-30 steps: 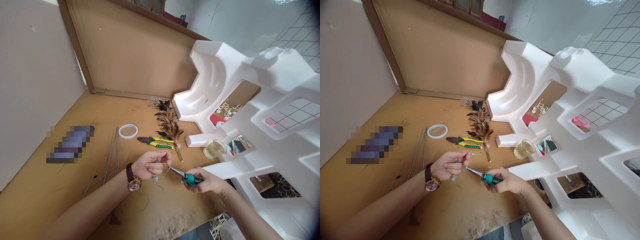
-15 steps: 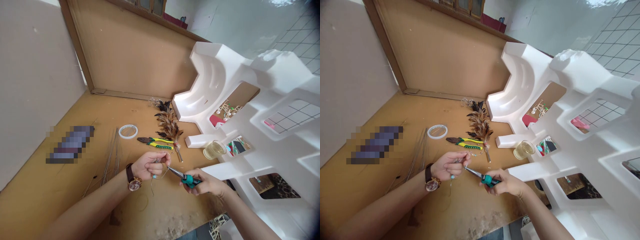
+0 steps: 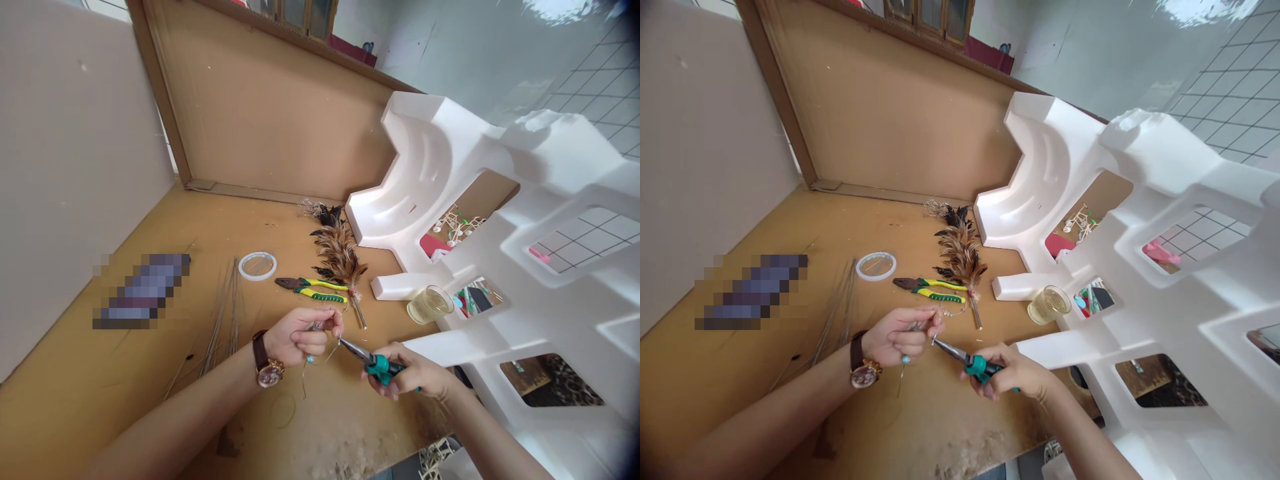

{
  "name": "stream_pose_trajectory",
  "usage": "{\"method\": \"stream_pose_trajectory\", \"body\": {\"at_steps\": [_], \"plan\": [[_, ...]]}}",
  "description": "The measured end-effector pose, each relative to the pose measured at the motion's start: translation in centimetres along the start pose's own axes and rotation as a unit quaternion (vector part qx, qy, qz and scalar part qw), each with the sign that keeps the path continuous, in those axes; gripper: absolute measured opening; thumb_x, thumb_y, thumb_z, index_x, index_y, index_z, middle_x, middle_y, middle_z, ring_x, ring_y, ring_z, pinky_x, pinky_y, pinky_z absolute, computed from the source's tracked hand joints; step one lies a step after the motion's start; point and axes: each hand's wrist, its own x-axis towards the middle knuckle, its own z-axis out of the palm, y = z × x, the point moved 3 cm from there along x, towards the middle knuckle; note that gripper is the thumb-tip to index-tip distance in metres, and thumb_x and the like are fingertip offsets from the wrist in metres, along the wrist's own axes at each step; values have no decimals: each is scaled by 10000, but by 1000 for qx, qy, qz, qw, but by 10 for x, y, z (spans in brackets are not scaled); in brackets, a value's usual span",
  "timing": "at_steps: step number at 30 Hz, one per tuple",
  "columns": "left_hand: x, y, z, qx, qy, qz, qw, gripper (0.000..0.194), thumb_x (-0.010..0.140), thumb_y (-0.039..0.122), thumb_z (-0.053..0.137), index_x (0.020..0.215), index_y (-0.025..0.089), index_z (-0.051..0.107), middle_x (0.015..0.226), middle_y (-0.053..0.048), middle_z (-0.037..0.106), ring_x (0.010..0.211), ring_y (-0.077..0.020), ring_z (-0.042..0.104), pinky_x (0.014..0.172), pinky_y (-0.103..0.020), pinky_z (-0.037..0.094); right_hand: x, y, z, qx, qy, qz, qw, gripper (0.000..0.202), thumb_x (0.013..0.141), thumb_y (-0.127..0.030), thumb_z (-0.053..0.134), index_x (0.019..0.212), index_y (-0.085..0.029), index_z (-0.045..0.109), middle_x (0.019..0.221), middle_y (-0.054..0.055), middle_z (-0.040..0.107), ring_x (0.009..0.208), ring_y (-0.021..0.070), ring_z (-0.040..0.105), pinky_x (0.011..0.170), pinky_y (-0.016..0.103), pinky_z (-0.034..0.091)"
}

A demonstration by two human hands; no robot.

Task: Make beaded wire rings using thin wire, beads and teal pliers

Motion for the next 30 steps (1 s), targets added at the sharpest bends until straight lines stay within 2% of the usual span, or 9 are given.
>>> {"method": "stream_pose_trajectory", "body": {"at_steps": [5, 13, 18, 21, 24, 27, 30], "plan": [[-1, 2, 0, 10, 8, 12, 1000, 210, 872, 162, 394, 810, 83, 579, 716, -17, 544, 290, 49, 148, 323, -120, 136, 0, 0, -1, -16, 4, 2, 1000, 405, 502, -135, 576, 898, -116, 659, 640, -12, 564, 551, 95, 444, 503, 209, 332], [0, 5, 3, 7, 29, 25, 999, 257, 893, 154, 347, 806, 76, 576, 733, -20, 551, 300, 47, 153, 328, -122, 155, -3, 1, 1, -45, 47, -11, 998, 329, 551, -178, 580, 872, -125, 629, 623, -34, 494, 513, 68, 364, 469, 190, 255], [0, 5, 0, 7, 49, 41, 998, 256, 893, 161, 355, 808, 75, 581, 744, -29, 556, 304, 45, 167, 324, -119, 163, -7, -4, 1, -99, 73, -21, 992, 316, 588, -162, 564, 900, -143, 613, 689, -18, 528, 612, 101, 426, 534, 203, 304], [1, 7, -1, 17, 77, 77, 994, 252, 889, 167, 371, 791, 75, 584, 741, -27, 562, 302, 48, 163, 326, -123, 163, -9, -5, 0, -115, 76, -31, 990, 346, 607, -152, 549, 949, -156, 598, 758, -3, 553, 682, 125, 463, 585, 218, 337], [0, 9, 2, 52, 111, 125, 985, 236, 878, 173, 391, 782, 81, 586, 741, -30, 579, 301, 48, 178, 335, -128, 162, -11, -4, -1, -145, 110, -34, 983, 297, 625, -156, 543, 918, -155, 593, 742, -4, 545, 674, 127, 460, 596, 223, 347], [-4, 12, 7, 126, 153, 178, 964, 184, 849, 179, 442, 780, 89, 587, 753, -42, 601, 307, 43, 218, 348, -139, 146, -13, -3, -2, -190, 155, -37, 969, 225, 643, -159, 528, 859, -154, 591, 716, -5, 532, 658, 125, 448, 591, 222, 348], [-7, 14, 12, 179, 175, 212, 945, 146, 826, 194, 486, 780, 96, 584, 770, -45, 613, 314, 41, 232, 359, -152, 132, -14, -2, -3, -224, 174, -31, 958, 211, 643, -147, 513, 841, -154, 588, 697, -10, 523, 637, 119, 435, 572, 216, 339]]}}
